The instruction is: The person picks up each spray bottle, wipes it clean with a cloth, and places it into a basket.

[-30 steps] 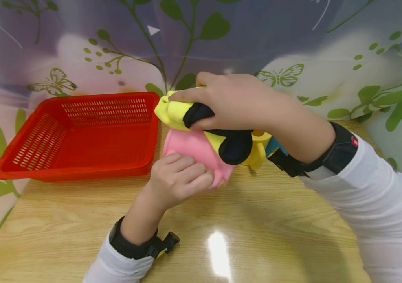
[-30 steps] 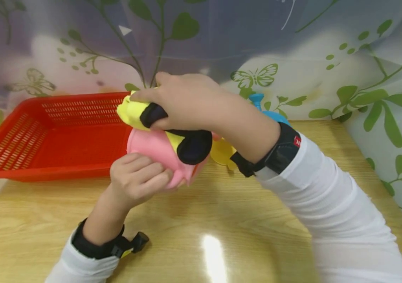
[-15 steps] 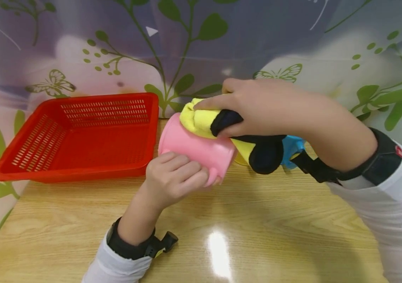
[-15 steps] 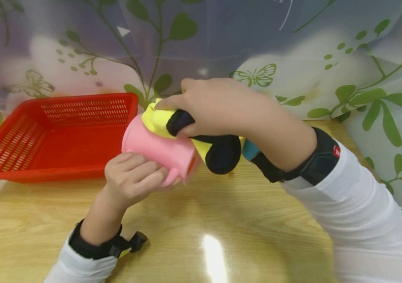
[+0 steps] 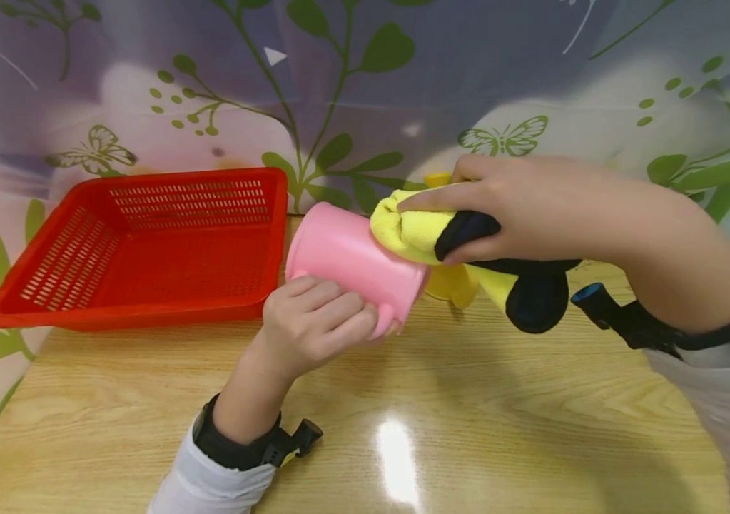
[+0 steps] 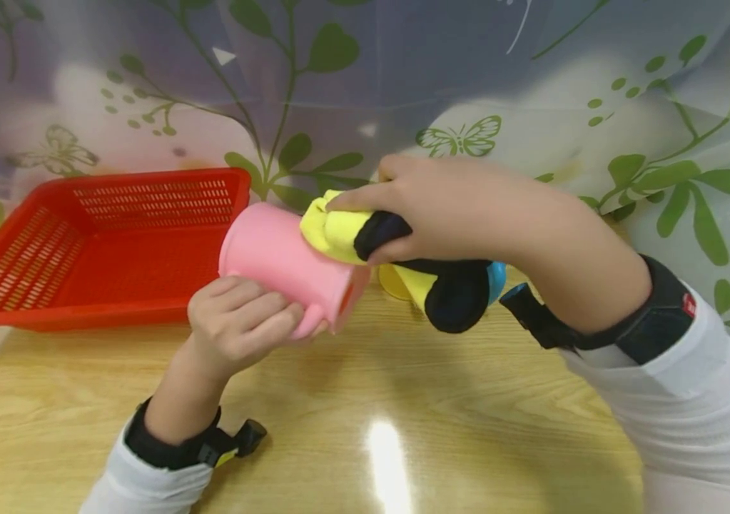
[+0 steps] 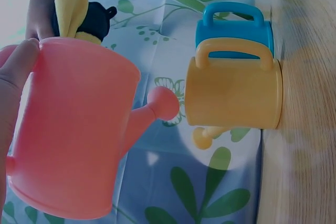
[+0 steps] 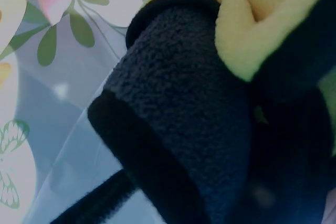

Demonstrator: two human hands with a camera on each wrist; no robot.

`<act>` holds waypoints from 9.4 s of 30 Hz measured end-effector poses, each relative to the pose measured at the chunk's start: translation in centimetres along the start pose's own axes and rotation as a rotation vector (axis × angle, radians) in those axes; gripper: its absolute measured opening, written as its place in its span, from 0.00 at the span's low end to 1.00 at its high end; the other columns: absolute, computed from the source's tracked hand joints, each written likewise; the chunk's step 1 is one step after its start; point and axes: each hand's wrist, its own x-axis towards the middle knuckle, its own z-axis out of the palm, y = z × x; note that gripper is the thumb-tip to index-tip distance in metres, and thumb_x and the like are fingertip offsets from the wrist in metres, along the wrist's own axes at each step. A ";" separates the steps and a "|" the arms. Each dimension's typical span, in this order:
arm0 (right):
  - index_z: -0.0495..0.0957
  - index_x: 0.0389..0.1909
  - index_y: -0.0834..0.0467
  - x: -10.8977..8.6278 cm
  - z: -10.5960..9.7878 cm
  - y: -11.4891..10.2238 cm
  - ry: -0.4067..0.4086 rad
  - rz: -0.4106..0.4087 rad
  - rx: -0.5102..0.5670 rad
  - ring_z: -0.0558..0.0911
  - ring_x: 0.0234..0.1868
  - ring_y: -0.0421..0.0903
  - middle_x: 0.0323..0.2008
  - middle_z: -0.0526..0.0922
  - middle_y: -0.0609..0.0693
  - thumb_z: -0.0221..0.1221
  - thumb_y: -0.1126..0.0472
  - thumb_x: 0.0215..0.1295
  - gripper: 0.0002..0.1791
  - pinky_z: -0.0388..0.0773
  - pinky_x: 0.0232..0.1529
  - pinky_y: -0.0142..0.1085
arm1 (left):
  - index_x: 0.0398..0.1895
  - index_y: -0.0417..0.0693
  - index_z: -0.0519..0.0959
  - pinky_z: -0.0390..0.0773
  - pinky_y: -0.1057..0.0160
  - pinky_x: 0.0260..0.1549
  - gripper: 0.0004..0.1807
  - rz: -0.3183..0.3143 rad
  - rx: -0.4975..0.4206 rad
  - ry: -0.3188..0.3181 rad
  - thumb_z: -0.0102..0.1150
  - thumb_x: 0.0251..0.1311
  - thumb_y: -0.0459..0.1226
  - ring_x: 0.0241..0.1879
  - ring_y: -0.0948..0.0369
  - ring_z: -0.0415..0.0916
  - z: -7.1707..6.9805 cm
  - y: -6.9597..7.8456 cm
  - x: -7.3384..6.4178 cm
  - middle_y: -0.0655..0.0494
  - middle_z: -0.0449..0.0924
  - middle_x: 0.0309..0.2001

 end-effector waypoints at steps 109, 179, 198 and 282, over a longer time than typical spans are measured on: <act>0.64 0.67 0.32 -2.4 1.3 3.5 -0.112 0.048 0.280 0.74 0.61 0.52 0.61 0.74 0.48 0.63 0.40 0.59 0.34 0.71 0.56 0.55 | 0.19 0.53 0.74 0.65 0.73 0.17 0.12 0.084 0.023 0.139 0.66 0.53 0.41 0.15 0.68 0.64 0.2 0.2 0.5 0.65 0.68 0.14; 0.59 0.72 0.43 3.2 -0.9 2.9 -0.356 0.083 0.395 0.61 0.72 0.55 0.71 0.63 0.49 0.56 0.35 0.63 0.39 0.61 0.67 0.56 | 0.20 0.51 0.74 0.66 0.73 0.18 0.10 0.126 0.017 0.136 0.66 0.53 0.40 0.16 0.68 0.64 0.1 0.7 0.8 0.65 0.67 0.15; 0.62 0.71 0.46 -0.3 0.9 5.5 -0.320 0.038 0.427 0.61 0.72 0.58 0.71 0.64 0.51 0.59 0.44 0.64 0.35 0.61 0.65 0.59 | 0.19 0.53 0.73 0.65 0.73 0.18 0.11 0.129 0.031 0.145 0.66 0.52 0.40 0.15 0.68 0.64 0.0 0.5 0.7 0.65 0.67 0.15; 0.72 0.62 0.39 -0.8 2.9 0.7 -0.100 0.164 -0.247 0.70 0.20 0.49 0.37 0.75 0.58 0.66 0.43 0.55 0.31 0.74 0.19 0.43 | 0.16 0.52 0.74 0.64 0.73 0.15 0.14 0.098 -0.049 0.237 0.68 0.53 0.41 0.13 0.68 0.63 0.6 0.5 0.3 0.64 0.68 0.13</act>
